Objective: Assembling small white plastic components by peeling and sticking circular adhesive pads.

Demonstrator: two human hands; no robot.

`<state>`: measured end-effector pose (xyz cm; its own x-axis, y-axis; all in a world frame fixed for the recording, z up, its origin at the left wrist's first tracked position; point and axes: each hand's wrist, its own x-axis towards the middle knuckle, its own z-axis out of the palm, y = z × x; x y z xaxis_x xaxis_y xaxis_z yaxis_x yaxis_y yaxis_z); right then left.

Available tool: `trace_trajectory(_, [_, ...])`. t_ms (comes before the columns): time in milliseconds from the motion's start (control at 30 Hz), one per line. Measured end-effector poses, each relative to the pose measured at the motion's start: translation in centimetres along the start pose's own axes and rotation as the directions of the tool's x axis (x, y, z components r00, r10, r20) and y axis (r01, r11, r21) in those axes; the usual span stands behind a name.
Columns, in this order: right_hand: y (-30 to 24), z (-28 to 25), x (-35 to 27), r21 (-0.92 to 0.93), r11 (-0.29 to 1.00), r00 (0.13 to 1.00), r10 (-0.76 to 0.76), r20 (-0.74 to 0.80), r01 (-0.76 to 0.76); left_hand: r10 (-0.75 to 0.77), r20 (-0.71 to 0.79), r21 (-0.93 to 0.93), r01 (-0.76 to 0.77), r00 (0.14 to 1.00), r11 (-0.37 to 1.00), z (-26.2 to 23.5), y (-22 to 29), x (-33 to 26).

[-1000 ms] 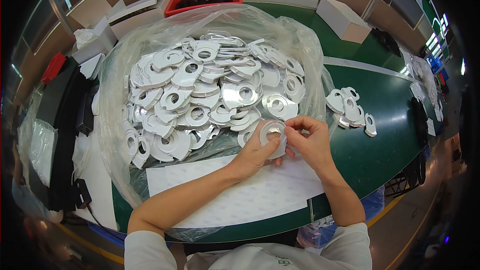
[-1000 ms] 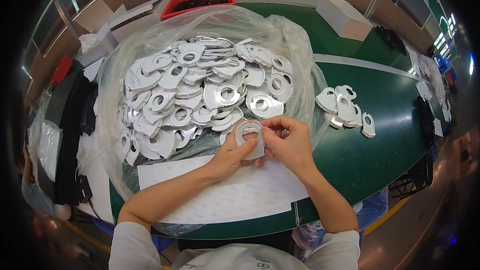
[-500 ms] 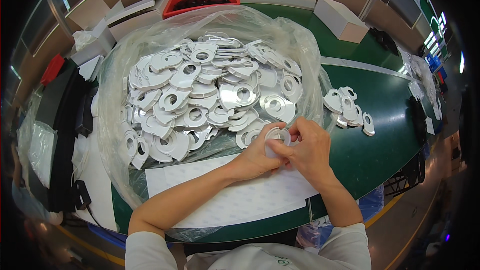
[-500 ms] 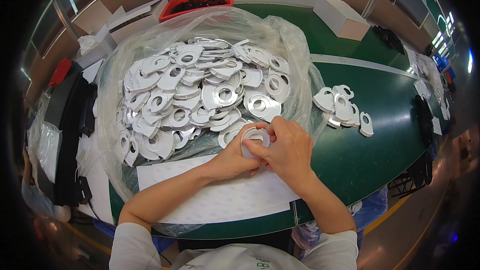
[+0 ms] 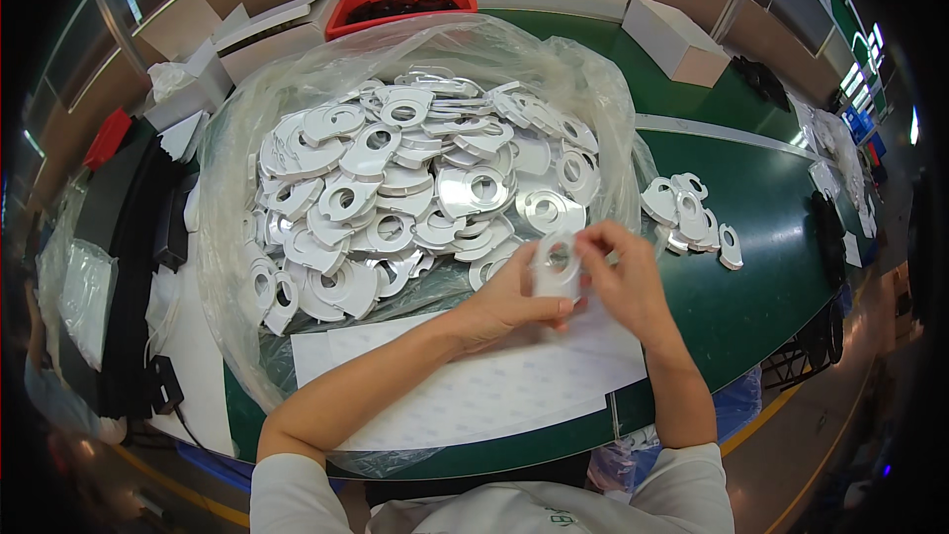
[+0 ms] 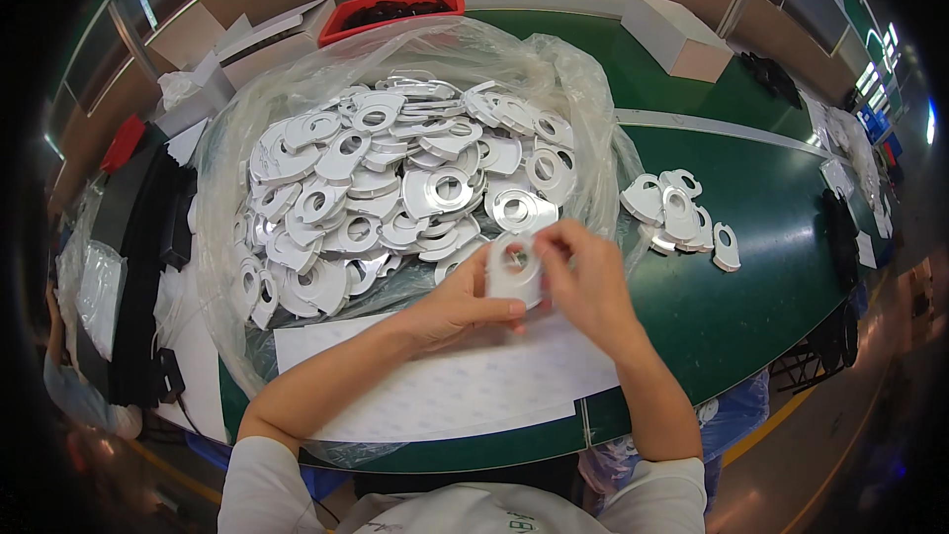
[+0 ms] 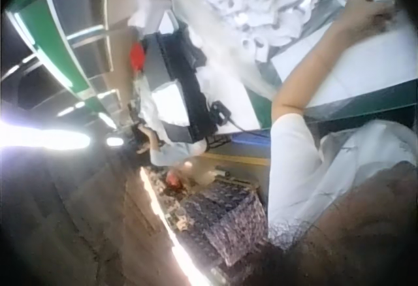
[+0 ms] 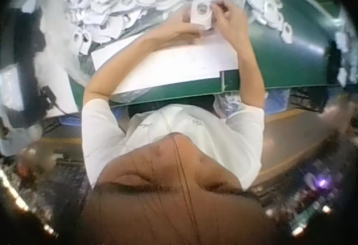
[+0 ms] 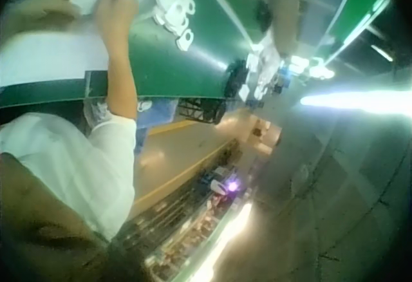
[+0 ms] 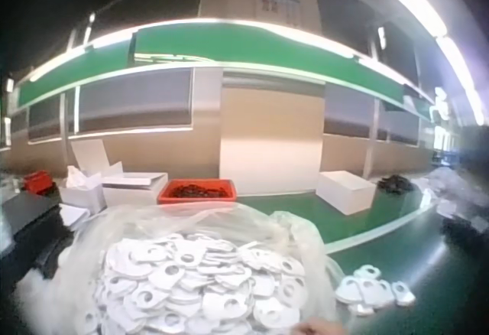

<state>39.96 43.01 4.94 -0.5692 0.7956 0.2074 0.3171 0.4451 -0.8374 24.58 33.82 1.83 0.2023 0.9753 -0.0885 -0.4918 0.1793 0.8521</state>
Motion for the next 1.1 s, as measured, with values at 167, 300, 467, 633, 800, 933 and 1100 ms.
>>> trace_trajectory(167, [3.6, -6.4, 3.4, -0.321, 0.947, 0.872, -0.159, -0.464, 0.002, 0.192, -0.169, 0.200, -0.157, 0.967, 0.967, -0.6, 6.0, -1.2])
trace_trajectory(300, [6.9, -10.8, 3.5, -0.512, 0.808, 0.800, -0.087, -0.594, -0.292, 0.202, -0.067, 0.940, -0.007, 0.977, 0.341, -0.5, 9.4, -2.8])
trace_trajectory(467, [5.4, -9.3, 3.2, -0.776, 0.622, 0.734, -0.481, -0.480, -0.101, 0.227, 0.123, 0.989, -0.100, 0.966, -0.108, -0.1, 5.4, -3.2])
trace_trajectory(633, [-0.9, -3.4, 1.0, -0.473, 0.842, 0.913, -0.372, -0.165, 0.258, 0.318, 0.175, 0.953, -0.080, 0.932, -0.292, -1.0, 1.9, -2.4])
trace_trajectory(800, [-3.7, 0.5, -2.8, -0.167, 0.905, 0.686, -0.167, 0.708, 0.392, 0.353, 0.096, 0.950, 0.020, 0.931, -0.311, -0.6, 5.3, -2.5])
trace_trajectory(933, [-4.0, 2.0, -4.5, -0.197, 0.875, 0.614, -0.136, 0.777, 0.443, 0.535, -0.040, 0.989, 0.111, 0.844, -0.102, -0.4, 7.6, -2.5])
trace_trajectory(1100, [-4.1, 2.4, -5.5, -0.275, 0.841, 0.598, -0.070, 0.799, 0.466, 0.572, -0.223, 0.720, -0.262, 0.789, 0.642, -0.8, 5.0, -1.1])
